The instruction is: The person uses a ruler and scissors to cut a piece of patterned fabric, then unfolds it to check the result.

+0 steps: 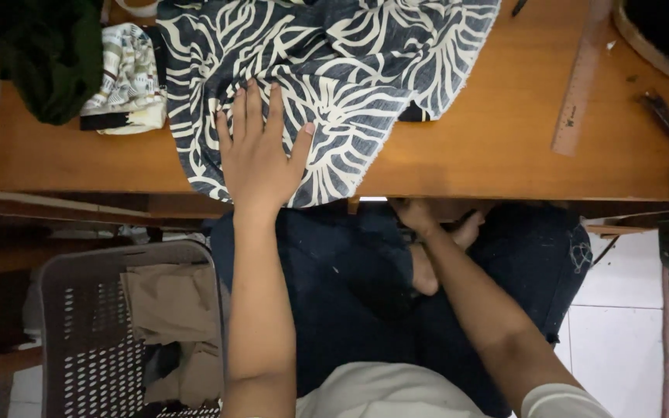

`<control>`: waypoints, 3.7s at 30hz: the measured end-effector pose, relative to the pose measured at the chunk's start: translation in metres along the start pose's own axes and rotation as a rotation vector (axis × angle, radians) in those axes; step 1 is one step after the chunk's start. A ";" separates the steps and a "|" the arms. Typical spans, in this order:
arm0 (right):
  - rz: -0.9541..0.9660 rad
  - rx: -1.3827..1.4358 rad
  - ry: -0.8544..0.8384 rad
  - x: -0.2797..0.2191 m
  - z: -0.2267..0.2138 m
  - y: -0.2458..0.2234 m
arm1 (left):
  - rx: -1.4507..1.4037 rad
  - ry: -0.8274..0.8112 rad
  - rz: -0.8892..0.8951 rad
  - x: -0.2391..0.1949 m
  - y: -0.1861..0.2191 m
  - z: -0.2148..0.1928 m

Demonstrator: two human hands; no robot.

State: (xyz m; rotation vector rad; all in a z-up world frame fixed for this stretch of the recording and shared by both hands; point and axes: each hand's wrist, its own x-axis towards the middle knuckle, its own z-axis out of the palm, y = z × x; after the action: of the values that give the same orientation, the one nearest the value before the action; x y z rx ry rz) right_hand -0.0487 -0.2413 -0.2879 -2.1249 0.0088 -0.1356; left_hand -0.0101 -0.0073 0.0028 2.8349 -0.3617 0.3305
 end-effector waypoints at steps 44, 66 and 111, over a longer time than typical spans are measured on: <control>0.345 0.970 0.584 -0.134 -0.140 -0.220 | 0.110 -0.651 0.369 0.072 0.140 -0.005; 0.412 1.048 0.501 -0.086 -0.142 -0.199 | 0.104 -0.393 0.333 0.157 0.105 0.049; 0.115 1.026 0.131 -0.142 -0.129 -0.162 | -1.821 -0.564 -0.683 -0.099 0.171 0.067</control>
State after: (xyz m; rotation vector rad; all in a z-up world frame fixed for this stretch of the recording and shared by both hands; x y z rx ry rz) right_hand -0.2104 -0.2556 -0.0963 -1.0863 0.1134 -0.1642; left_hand -0.1374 -0.1650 -0.0462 1.0218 0.2032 -0.6462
